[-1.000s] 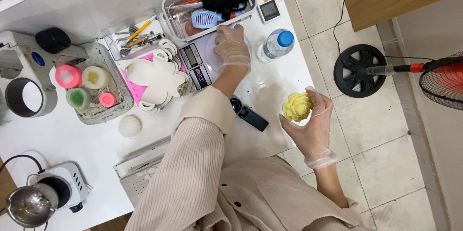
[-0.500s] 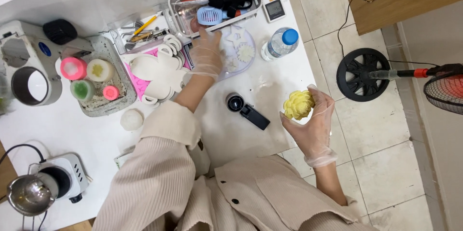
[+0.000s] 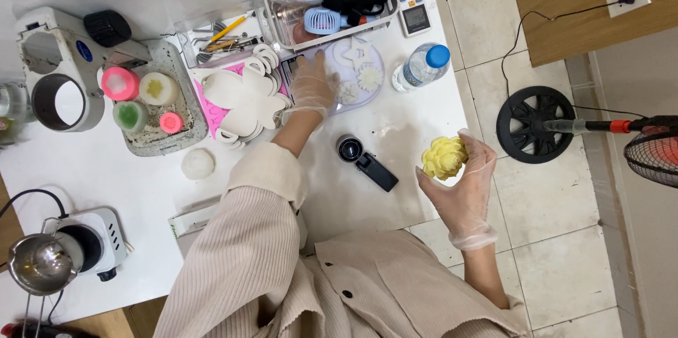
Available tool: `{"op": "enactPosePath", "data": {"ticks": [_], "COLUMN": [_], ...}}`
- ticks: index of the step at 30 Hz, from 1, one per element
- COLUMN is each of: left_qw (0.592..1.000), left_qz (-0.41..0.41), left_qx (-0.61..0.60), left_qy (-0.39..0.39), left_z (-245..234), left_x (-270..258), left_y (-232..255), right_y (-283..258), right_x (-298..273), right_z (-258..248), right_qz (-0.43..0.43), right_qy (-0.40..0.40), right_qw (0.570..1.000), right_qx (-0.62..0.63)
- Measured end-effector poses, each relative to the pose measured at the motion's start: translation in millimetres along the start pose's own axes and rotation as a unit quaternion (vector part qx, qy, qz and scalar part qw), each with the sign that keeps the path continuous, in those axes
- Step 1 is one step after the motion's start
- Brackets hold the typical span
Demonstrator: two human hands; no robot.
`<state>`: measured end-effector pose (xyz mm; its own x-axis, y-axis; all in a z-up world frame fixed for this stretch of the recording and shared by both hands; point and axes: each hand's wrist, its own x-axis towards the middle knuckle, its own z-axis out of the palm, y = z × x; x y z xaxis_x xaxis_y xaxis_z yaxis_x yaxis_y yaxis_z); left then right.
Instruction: Remove a wax flower from a silicone mold and refine its details using a picking tool.
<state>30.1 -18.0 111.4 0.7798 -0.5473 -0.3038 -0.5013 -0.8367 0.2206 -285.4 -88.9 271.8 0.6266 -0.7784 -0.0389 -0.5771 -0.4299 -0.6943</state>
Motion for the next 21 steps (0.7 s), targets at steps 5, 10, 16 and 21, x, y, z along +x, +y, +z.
{"op": "enactPosePath", "data": {"ticks": [5, 10, 16, 21], "left_qw": [0.998, 0.999, 0.996, 0.996], "left_qz": [-0.011, -0.026, -0.008, -0.034], "left_qx": [-0.034, -0.035, -0.064, -0.084], "left_qy": [0.051, 0.018, 0.053, 0.009], "left_z": [18, 17, 29, -40], "left_x": [11, 13, 13, -29], "left_y": [-2, -1, -12, 9], "right_y": [3, -4, -11, -28], "right_x": [-2, -3, -2, -6], "right_z": [2, 1, 3, 0], "right_qz": [-0.035, -0.029, -0.063, -0.097], "right_qy": [0.014, 0.003, 0.0, 0.002], "right_qw": [0.999, 1.0, 0.998, 0.995], "right_qx": [-0.01, -0.009, 0.005, 0.001]}}
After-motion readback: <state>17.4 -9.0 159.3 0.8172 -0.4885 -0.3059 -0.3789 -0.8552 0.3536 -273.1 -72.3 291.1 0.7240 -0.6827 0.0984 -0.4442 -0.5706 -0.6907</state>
